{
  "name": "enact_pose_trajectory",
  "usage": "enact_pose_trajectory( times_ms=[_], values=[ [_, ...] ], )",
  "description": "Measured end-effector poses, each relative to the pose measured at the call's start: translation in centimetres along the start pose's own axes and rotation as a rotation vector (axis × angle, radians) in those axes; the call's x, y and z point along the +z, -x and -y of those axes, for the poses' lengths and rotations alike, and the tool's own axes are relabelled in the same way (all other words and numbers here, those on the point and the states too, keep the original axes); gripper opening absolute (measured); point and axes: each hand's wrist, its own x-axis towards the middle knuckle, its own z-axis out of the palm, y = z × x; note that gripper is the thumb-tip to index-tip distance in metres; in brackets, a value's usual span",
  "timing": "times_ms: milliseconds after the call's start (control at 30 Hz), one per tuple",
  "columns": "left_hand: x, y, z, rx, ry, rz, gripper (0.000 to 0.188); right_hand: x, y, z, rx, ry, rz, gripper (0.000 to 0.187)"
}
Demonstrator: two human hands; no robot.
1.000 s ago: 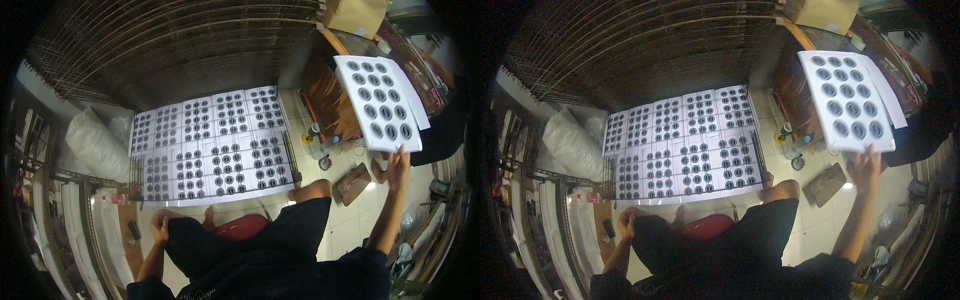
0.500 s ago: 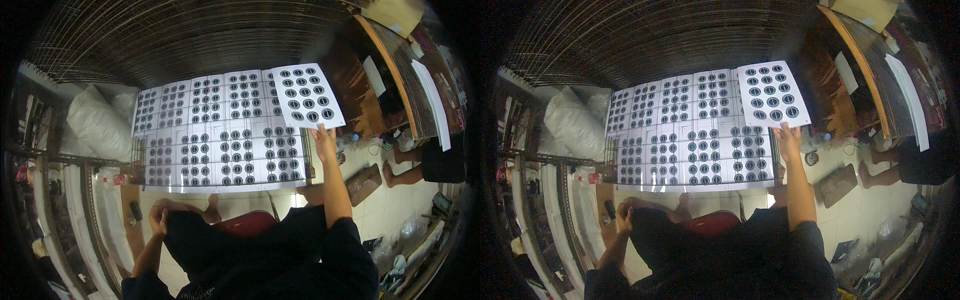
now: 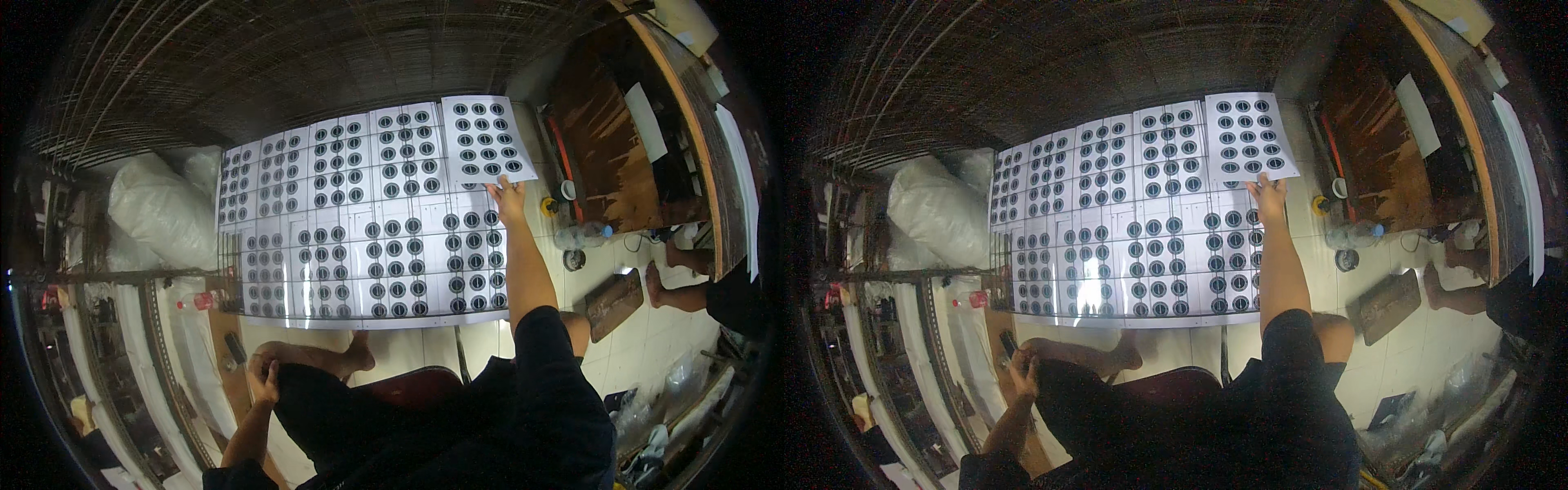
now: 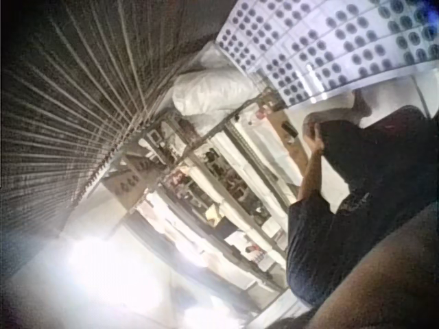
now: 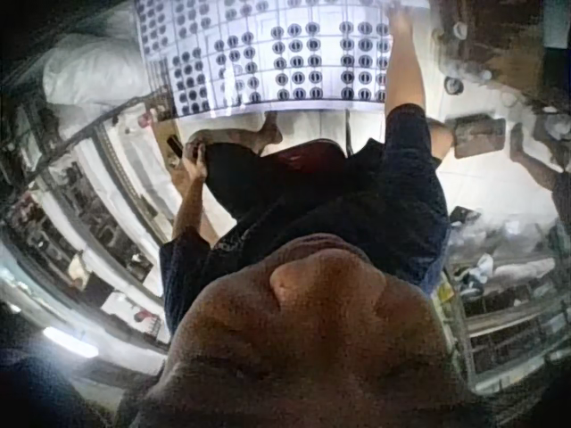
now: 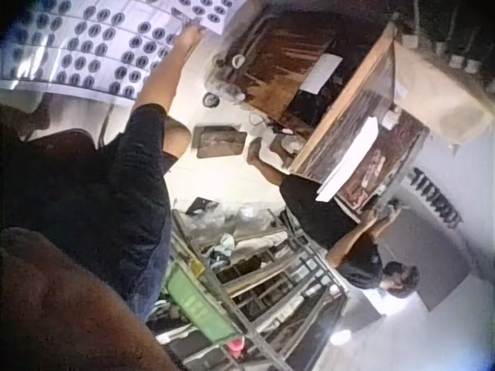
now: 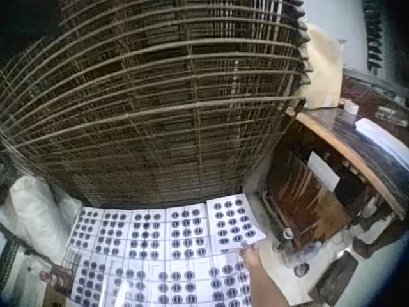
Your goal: The person repeatedly picks up sheets of circular stickers from a drying rack and places them onto a nearby table. The task involves handling multiple sticker sheets in a repetitive manner.
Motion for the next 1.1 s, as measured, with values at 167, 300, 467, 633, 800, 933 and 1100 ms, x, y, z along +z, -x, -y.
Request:
enact_pose_trajectory(
  times_ms=[167,300,467,633,800,933,1100],
  values=[
    [-0.3,-1.0,-0.7,0.106,-0.107,0.061,0.023,-1.1,-0.8,-0.4,0.008,0.060,-0.001,0.039],
    [-0.5,-1.1,-0.4,0.065,-0.126,0.073,0.022,-0.8,-0.4,-0.1,0.024,0.094,0.002,0.039],
    [-0.2,-1.0,-0.1,0.012,-0.082,0.049,0.024,-1.1,-0.7,-0.7,0.009,0.113,0.014,0.036],
    [-0.2,-1.1,0.7,0.058,-0.130,0.021,0.026,-1.8,-1.2,-1.3,0.022,0.116,0.024,0.032],
    [-0.1,-1.2,-1.0,0.059,-0.140,0.040,0.025,-1.8,-0.8,-1.3,0.042,0.113,-0.032,0.031],
    [-0.1,-1.2,-1.5,0.052,-0.186,0.030,0.027,-2.4,-0.9,-1.7,0.040,0.115,-0.012,0.031],
    [-0.1,-1.5,-1.1,0.089,-0.179,0.036,0.030,-3.1,-1.8,-2.2,0.022,0.132,0.002,0.034]
  ],
)
